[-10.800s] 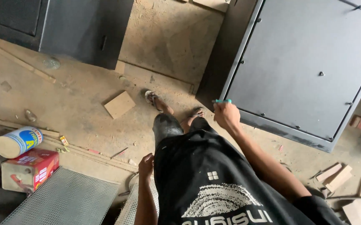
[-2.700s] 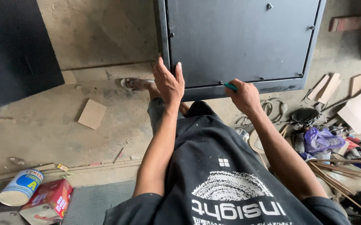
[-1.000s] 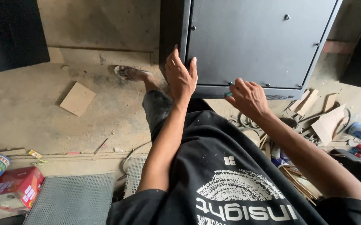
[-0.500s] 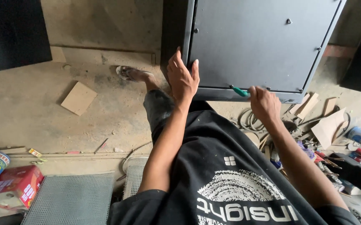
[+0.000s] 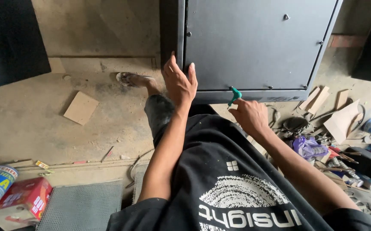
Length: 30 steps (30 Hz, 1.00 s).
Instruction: Marking lines and points on a speaker cabinet using a marker and using a power drill
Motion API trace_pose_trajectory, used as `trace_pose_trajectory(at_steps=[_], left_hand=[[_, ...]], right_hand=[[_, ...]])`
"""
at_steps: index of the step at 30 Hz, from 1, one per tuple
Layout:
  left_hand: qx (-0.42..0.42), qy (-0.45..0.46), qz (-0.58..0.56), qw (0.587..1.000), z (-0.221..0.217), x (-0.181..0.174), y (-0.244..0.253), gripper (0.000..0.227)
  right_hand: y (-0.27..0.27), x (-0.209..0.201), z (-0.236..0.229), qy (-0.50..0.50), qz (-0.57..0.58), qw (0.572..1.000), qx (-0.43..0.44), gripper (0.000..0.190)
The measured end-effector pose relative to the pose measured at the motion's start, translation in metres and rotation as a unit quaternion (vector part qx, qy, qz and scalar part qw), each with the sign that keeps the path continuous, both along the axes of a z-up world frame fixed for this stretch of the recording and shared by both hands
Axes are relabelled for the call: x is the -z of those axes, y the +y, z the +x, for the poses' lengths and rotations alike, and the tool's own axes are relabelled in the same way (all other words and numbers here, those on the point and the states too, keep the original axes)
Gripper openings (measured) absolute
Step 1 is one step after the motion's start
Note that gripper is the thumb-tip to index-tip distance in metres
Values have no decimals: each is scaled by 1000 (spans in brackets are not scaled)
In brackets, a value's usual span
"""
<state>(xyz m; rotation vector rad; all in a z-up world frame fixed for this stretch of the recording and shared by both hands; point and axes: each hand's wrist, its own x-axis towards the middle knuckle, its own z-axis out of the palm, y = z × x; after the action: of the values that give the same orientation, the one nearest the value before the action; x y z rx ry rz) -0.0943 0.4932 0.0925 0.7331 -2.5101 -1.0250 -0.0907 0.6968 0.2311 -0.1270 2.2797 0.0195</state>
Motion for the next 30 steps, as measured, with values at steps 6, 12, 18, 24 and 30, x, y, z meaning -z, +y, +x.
trace_pose_trajectory(at_steps=[6, 12, 18, 24, 30], left_hand=[[-2, -12, -3, 1000, 1, 1, 1, 65], [-4, -14, -7, 1000, 0, 1, 2, 64], [3, -16, 5, 1000, 5, 9, 2, 64], [119, 7, -14, 993, 24, -28, 15, 70], [375, 17, 51, 926, 34, 16, 72, 38]], right_hand=[[25, 35, 8, 334, -99, 883, -313, 50], [24, 52, -29, 343, -276, 790, -427, 35], [22, 67, -66, 173, -114, 976, 68, 18], [95, 99, 0, 218, -31, 975, 38, 57], [50, 64, 54, 85, -56, 993, 65, 30]])
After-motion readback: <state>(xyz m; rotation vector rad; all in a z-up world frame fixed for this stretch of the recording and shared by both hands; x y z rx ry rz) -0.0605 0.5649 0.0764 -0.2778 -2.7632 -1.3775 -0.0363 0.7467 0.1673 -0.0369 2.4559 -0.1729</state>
